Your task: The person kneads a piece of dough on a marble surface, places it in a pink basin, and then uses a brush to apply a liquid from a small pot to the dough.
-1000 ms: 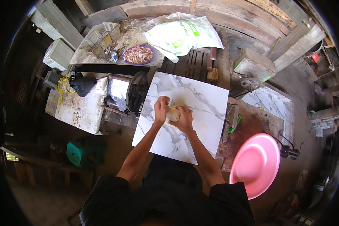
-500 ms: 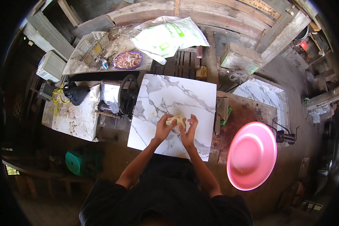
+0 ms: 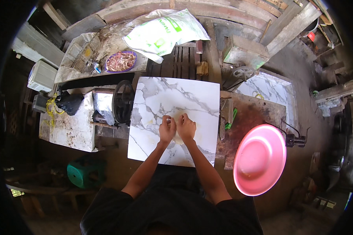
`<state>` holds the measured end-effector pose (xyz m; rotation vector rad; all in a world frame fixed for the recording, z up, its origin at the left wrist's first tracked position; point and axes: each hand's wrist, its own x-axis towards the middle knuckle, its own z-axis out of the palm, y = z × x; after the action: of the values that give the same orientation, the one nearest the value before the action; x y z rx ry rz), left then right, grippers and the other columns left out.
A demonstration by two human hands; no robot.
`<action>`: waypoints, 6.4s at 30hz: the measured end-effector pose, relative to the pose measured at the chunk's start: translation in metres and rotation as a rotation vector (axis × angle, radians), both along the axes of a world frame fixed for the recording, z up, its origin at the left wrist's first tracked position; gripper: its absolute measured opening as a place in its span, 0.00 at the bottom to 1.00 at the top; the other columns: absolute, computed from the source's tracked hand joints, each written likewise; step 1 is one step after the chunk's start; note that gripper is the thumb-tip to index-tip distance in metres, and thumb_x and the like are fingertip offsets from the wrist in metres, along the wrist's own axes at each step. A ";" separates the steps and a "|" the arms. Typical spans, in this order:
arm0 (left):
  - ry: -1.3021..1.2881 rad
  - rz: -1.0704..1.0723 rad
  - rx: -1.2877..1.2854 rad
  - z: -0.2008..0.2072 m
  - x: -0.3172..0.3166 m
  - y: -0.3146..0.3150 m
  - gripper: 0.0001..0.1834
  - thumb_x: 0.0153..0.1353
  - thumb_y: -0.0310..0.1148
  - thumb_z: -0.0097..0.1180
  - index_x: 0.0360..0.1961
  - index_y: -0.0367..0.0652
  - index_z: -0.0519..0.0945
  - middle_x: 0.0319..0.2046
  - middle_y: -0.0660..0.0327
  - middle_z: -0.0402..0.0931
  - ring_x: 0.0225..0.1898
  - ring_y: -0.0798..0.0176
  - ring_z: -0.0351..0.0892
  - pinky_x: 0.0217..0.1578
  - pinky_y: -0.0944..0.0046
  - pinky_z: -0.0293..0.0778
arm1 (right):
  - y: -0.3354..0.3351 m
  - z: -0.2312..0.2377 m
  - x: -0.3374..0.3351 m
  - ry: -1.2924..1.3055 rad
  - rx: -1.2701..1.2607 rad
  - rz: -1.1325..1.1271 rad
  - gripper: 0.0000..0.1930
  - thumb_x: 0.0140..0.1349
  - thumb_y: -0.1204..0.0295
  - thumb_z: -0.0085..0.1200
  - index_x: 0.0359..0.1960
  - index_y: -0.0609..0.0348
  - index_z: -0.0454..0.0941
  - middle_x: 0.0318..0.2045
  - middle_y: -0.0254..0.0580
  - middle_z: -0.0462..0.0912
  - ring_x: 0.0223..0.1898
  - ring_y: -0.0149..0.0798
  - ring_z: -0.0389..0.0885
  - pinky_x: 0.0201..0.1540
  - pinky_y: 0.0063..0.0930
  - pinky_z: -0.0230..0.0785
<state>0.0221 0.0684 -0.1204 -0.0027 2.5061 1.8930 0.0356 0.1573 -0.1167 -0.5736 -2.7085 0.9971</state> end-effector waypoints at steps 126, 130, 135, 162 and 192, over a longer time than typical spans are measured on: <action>0.028 -0.067 -0.110 -0.030 -0.061 -0.017 0.11 0.53 0.34 0.44 0.22 0.39 0.74 0.18 0.53 0.73 0.19 0.52 0.72 0.22 0.56 0.66 | 0.018 -0.028 -0.040 0.349 0.153 0.014 0.10 0.49 0.68 0.43 0.14 0.57 0.69 0.10 0.46 0.69 0.16 0.51 0.67 0.22 0.42 0.60; 0.202 -0.115 -0.157 -0.023 -0.068 -0.014 0.13 0.57 0.34 0.40 0.29 0.37 0.75 0.27 0.51 0.74 0.31 0.51 0.72 0.33 0.56 0.65 | 0.017 -0.028 -0.047 0.417 0.189 0.041 0.09 0.51 0.70 0.42 0.17 0.58 0.69 0.14 0.44 0.70 0.19 0.49 0.67 0.29 0.40 0.59; 0.335 -0.225 -0.287 -0.015 -0.060 -0.036 0.14 0.59 0.32 0.38 0.35 0.36 0.75 0.37 0.51 0.73 0.46 0.49 0.67 0.50 0.57 0.59 | 0.016 -0.019 -0.018 0.338 0.167 0.171 0.12 0.53 0.70 0.47 0.38 0.60 0.71 0.39 0.44 0.73 0.45 0.46 0.66 0.50 0.40 0.54; 0.421 -0.237 -0.327 -0.009 -0.038 -0.023 0.13 0.49 0.31 0.41 0.12 0.40 0.71 0.16 0.56 0.69 0.23 0.53 0.68 0.29 0.57 0.63 | -0.005 -0.013 0.008 0.188 0.092 0.111 0.08 0.50 0.69 0.41 0.23 0.57 0.73 0.22 0.42 0.75 0.26 0.46 0.72 0.32 0.38 0.62; -0.110 0.294 0.564 -0.020 -0.056 0.007 0.18 0.57 0.41 0.44 0.29 0.35 0.75 0.25 0.59 0.74 0.30 0.67 0.69 0.35 0.68 0.65 | -0.006 0.067 -0.055 0.272 0.482 0.252 0.12 0.46 0.60 0.50 0.16 0.54 0.72 0.12 0.41 0.75 0.16 0.41 0.74 0.27 0.33 0.64</action>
<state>-0.0341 0.0756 -0.1402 -0.4797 1.9048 2.5611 -0.0198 0.1513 -0.0494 -0.0076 -2.6661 0.3944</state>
